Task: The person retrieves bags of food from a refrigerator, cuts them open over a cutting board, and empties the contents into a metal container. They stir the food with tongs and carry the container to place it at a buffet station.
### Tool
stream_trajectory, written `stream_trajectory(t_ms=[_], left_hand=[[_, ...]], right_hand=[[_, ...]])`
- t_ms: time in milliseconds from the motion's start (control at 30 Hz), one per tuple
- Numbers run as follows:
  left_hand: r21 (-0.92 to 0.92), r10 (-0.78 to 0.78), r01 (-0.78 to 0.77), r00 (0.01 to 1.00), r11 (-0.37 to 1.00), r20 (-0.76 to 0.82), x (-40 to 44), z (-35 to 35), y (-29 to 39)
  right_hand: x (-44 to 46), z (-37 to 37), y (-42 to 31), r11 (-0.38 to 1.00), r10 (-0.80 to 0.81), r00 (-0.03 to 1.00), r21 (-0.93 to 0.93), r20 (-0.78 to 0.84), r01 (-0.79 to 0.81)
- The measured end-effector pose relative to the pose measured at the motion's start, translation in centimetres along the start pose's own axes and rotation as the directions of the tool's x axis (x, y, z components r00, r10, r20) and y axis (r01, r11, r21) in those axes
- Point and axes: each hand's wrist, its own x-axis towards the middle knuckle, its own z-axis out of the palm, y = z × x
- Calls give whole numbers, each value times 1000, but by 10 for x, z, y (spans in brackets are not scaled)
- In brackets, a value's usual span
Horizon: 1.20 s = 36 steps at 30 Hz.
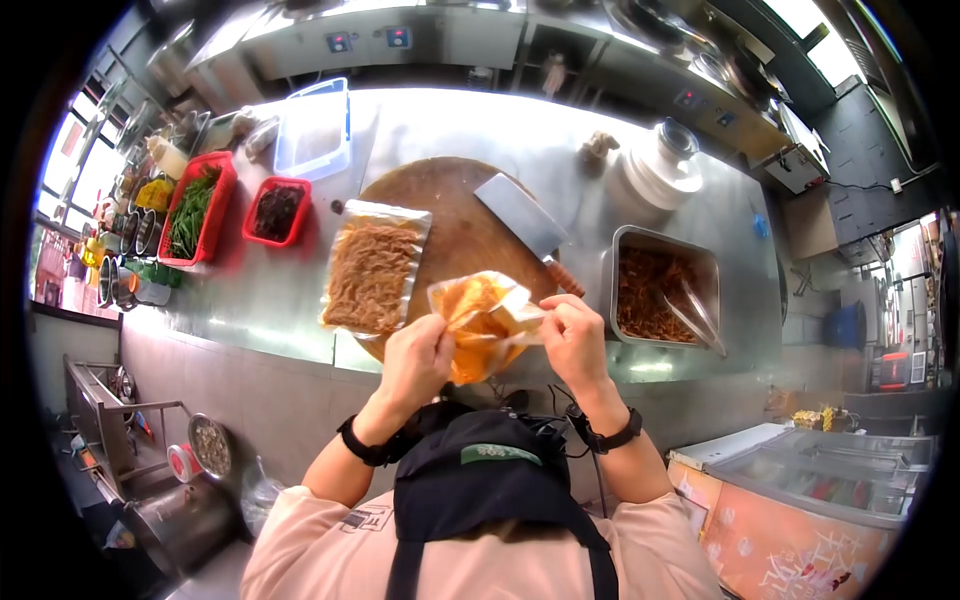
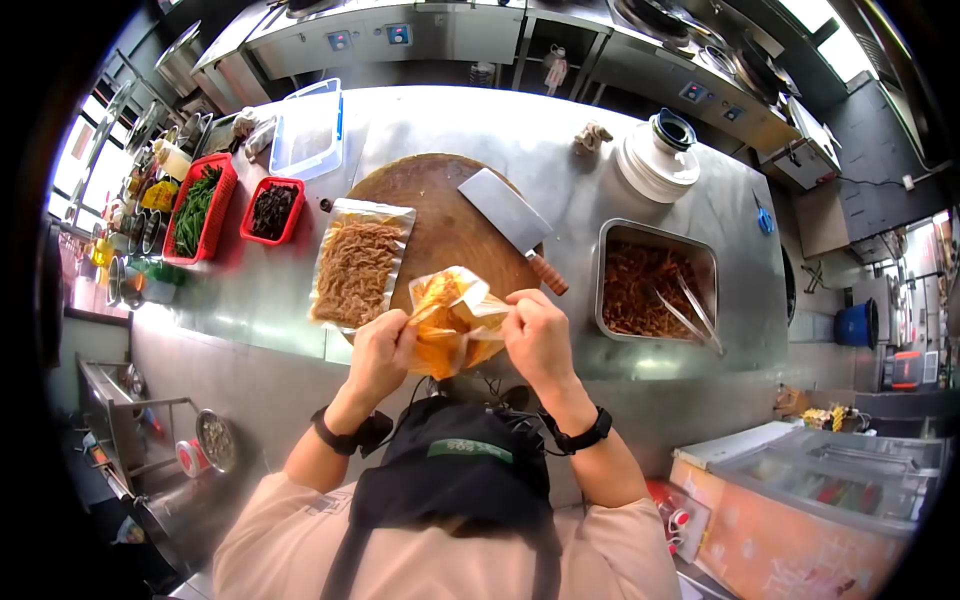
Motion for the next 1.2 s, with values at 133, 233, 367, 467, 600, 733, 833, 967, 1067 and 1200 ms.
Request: stream_trajectory(t_ms=[133, 233, 367, 467, 600, 733, 833, 967, 1067, 1200], left_hand=[[15, 4, -3, 999, 1000, -36, -2, 1, -3], [-33, 0, -2, 998, 999, -67, 1, 6, -2], [-127, -11, 5, 999, 992, -50, 6, 5, -7], [-135, 60, -46, 993, 990, 101, 10, 7, -19], [-155, 87, -65, 986, 986, 142, 10, 5, -32], [-172, 87, -69, 991, 983, 101, 11, -11, -35], [-225, 1, 4, 1000, 974, 23, 14, -19, -39], [-259, 120, -82, 984, 962, 134, 24, -8, -34], [-385, 25, 35, 988, 922, 151, 25, 7, -45], [-556, -125, 199, 978, 807, 169, 26, 8, -52]], right_hand=[[7, 0, 20, 998, 53, 998, 41, 44, -55], [12, 9, 35, 975, 164, 978, 129, 125, -180], [25, 15, 28, 844, 398, 880, 272, 260, -462], [31, 16, 13, 952, 246, 936, 119, 253, -283], [42, 25, 20, 984, 59, 930, 134, 362, -115], [46, 19, 55, 993, 116, 961, -64, 251, -103], [45, 8, 58, 815, 447, 874, 316, 190, -486], [39, 12, 47, 723, 300, 902, 543, 311, -427], [18, 33, 65, 393, 117, 924, 838, 364, -380], [-28, 49, 27, -72, 191, 871, 892, 452, -447]])
